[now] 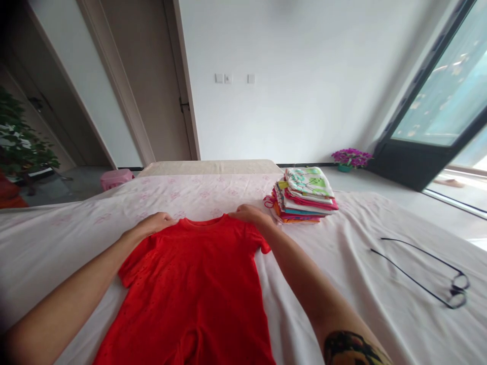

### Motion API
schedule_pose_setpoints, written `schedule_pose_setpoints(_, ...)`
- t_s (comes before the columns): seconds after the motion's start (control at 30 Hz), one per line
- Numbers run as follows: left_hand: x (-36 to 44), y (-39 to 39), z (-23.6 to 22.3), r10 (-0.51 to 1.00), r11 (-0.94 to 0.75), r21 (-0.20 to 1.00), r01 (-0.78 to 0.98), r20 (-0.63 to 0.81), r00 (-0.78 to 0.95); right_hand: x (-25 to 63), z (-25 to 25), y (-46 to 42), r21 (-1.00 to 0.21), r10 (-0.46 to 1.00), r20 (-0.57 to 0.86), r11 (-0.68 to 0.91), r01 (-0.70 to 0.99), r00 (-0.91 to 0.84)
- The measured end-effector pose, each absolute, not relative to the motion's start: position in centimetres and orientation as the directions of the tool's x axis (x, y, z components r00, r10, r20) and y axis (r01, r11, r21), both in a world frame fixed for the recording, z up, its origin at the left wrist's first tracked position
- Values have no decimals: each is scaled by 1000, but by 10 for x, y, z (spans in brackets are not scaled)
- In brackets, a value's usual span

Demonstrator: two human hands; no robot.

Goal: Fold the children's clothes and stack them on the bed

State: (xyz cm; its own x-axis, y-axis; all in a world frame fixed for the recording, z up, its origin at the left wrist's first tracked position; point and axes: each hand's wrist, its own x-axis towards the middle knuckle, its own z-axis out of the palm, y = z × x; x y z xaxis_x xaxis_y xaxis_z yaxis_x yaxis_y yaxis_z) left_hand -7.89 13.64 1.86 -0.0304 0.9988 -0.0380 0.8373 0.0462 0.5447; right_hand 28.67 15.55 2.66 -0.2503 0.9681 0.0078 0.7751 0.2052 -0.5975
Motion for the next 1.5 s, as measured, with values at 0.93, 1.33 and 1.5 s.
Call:
schedule_pose_setpoints(0.93, 17, 94, -30, 961, -260, 132, 956, 127, 244, 327, 26, 134, -276, 995, -44, -100, 956, 92)
schedule_pose_setpoints(1.33, 18, 89, -32, 964, -253, 100, 962, 112, 241, 322, 21, 150, 61, 978, 205, -38, 997, 24)
schedule_pose_setpoints(1.5, 16, 87, -30, 950, -298, 104, 949, 126, 285, 291, 6, 132, 71, 959, 220, 164, 984, -176)
